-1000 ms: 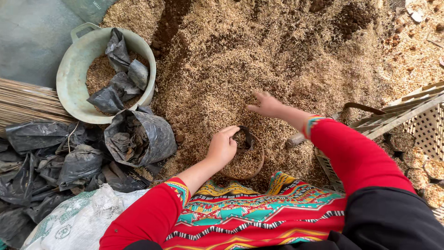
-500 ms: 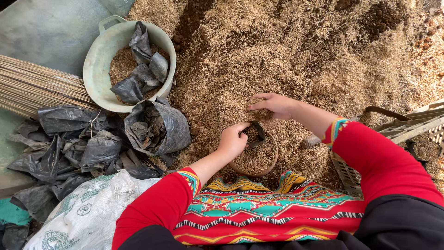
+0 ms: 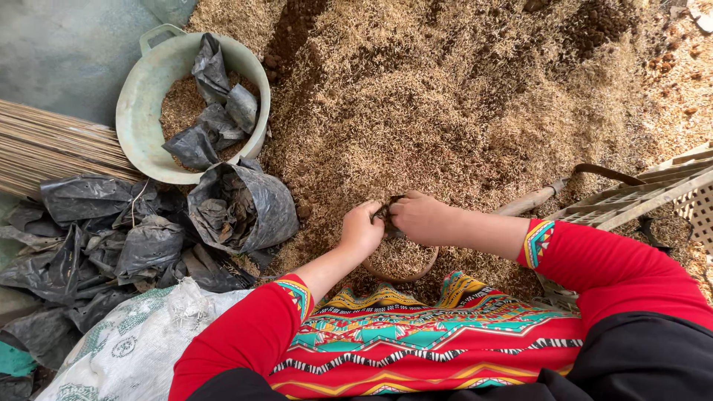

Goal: The person scoops loose organic material from a large pile into small black plastic bags using both hands, then places the filled bags into a nearby white plastic crate. The process repeats continuously with the person refilling bags and arranging them in the crate.

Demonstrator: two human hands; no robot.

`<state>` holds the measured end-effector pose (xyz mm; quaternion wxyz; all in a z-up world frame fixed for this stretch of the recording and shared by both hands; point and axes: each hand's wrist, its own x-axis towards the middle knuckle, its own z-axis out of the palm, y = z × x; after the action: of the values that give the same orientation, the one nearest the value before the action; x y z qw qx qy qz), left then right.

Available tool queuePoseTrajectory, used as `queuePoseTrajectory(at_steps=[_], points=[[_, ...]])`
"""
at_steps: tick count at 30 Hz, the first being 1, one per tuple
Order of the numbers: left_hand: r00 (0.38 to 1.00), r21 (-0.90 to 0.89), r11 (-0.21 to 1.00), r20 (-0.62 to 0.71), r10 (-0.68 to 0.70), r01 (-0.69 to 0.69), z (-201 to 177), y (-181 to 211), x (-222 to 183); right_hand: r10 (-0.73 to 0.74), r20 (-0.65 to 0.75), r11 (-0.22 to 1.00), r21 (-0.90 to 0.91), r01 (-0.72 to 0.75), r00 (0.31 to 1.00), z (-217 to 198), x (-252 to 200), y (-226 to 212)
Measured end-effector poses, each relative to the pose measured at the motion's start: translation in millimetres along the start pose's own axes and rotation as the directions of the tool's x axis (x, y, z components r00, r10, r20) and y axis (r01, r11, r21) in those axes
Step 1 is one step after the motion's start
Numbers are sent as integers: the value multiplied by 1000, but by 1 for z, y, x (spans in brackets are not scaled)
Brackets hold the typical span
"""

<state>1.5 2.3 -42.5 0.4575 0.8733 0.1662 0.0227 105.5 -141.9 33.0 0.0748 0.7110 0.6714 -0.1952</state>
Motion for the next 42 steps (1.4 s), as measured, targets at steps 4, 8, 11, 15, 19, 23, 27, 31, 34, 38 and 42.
queuePoseTrajectory(at_steps=[4, 8, 11, 15, 19, 23, 27, 31, 34, 38, 42], points=[[996, -33, 998, 74, 56, -54, -4, 7, -4, 30, 42, 993, 111, -35, 999, 8, 7, 48], [979, 146, 989, 200, -41, 12, -16, 20, -6, 524, -51, 614, 714, -336, 850, 17, 25, 130], [986, 232, 969, 159, 45, -81, -24, 34, -6, 767, -2, 490, 649, -582, 642, 27, 44, 159], [983, 251, 967, 181, -10, -37, -36, 49, -4, 715, 193, 501, 529, -685, 672, 39, 74, 125], [986, 98, 995, 165, -21, 5, -37, 53, -4, 528, 259, 650, 490, -581, 809, 66, 84, 89], [971, 51, 971, 64, 232, -235, -29, 47, -5, 499, 125, 703, 521, -485, 858, 96, 80, 100], [955, 54, 954, 21, 295, -296, -27, 34, -4, 495, 320, 497, 658, -566, 808, 85, 69, 121], [975, -18, 975, 6, 221, -221, -24, 23, -3, 423, 362, 112, 889, -445, 830, 24, 43, 113], [998, -39, 999, 57, 29, -26, -20, 15, -1, 357, 292, 67, 940, -336, 887, -24, 30, 76], [998, 70, 996, 49, -50, 47, -11, -2, 5, 416, 50, 552, 779, -296, 908, -49, 9, 20], [987, 123, 985, 92, -132, 120, -5, -15, 6, 464, 77, 649, 649, -398, 882, -29, -6, -15]])
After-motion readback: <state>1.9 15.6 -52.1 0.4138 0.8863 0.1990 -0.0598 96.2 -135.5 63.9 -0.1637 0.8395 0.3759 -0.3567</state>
